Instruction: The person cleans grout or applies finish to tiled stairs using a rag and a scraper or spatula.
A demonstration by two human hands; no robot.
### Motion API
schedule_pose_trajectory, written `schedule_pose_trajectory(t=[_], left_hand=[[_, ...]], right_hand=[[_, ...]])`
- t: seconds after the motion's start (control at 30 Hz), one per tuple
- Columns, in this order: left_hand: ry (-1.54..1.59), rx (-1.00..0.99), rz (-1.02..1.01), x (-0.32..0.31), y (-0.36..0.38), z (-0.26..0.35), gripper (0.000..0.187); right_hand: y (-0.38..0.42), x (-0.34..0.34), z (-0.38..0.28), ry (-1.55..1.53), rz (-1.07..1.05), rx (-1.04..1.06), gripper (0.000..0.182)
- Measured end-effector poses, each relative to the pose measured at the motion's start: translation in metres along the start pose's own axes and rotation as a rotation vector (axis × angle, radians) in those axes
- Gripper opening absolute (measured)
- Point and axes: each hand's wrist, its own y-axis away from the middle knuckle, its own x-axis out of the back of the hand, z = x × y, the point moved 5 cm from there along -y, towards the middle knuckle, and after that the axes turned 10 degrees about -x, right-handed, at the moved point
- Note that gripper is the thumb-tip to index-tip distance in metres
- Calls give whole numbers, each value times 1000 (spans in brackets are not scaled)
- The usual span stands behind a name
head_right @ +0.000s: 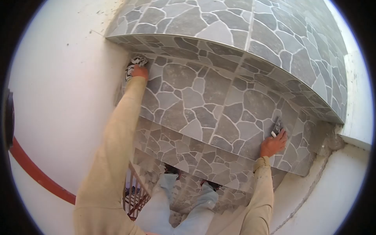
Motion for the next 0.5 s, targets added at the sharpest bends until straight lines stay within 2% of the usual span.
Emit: schedule_pose_trajectory(t=[0.03, 0.07, 0.1, 0.13, 0.17, 0.2, 0.23, 0.27, 0.3, 0.37, 0.43, 0.47, 0.5], left_hand=[[-99, 32, 16, -21, 12, 26, 52], [-184, -87, -23, -25, 34, 91, 66], [-503, -206, -215, -39, 59, 158, 72], [-187, -159, -121, -49, 92, 216, 73], [-131, -363, -66, -48, 142, 272, 72], [106, -417, 123, -11, 179, 311, 59], [342, -593, -137, -37, 196, 347, 42], [615, -862, -235, -45, 224, 384, 30], [708, -1039, -397, -16, 254, 396, 36], [925, -1074, -361, 54, 267, 384, 40], [1196, -988, 89, 96, 234, 328, 34], [1308, -934, 122, 135, 208, 286, 37], [1068, -896, 259, 144, 180, 239, 34]], right_hand=[[-1, -3, 4, 13, -14, -5, 71], [-1, -5, 6, 7, -10, -13, 71], [0, -3, 7, 19, -17, -11, 71], [3, 1, 3, 14, -15, -9, 70], [3, 5, -4, 1, -5, -1, 70], [0, 6, -8, -12, 2, 10, 70], [-2, 4, -5, -31, 3, 10, 70], [0, 4, -2, -50, -4, 0, 70], [0, 6, -2, -69, 1, -1, 70], [0, 4, -1, 10, -47, -39, 70], [2, 2, 0, -1, -44, -38, 71], [0, 1, 2, 9, -26, -33, 71], [0, -2, 4, 6, -31, -41, 71]])
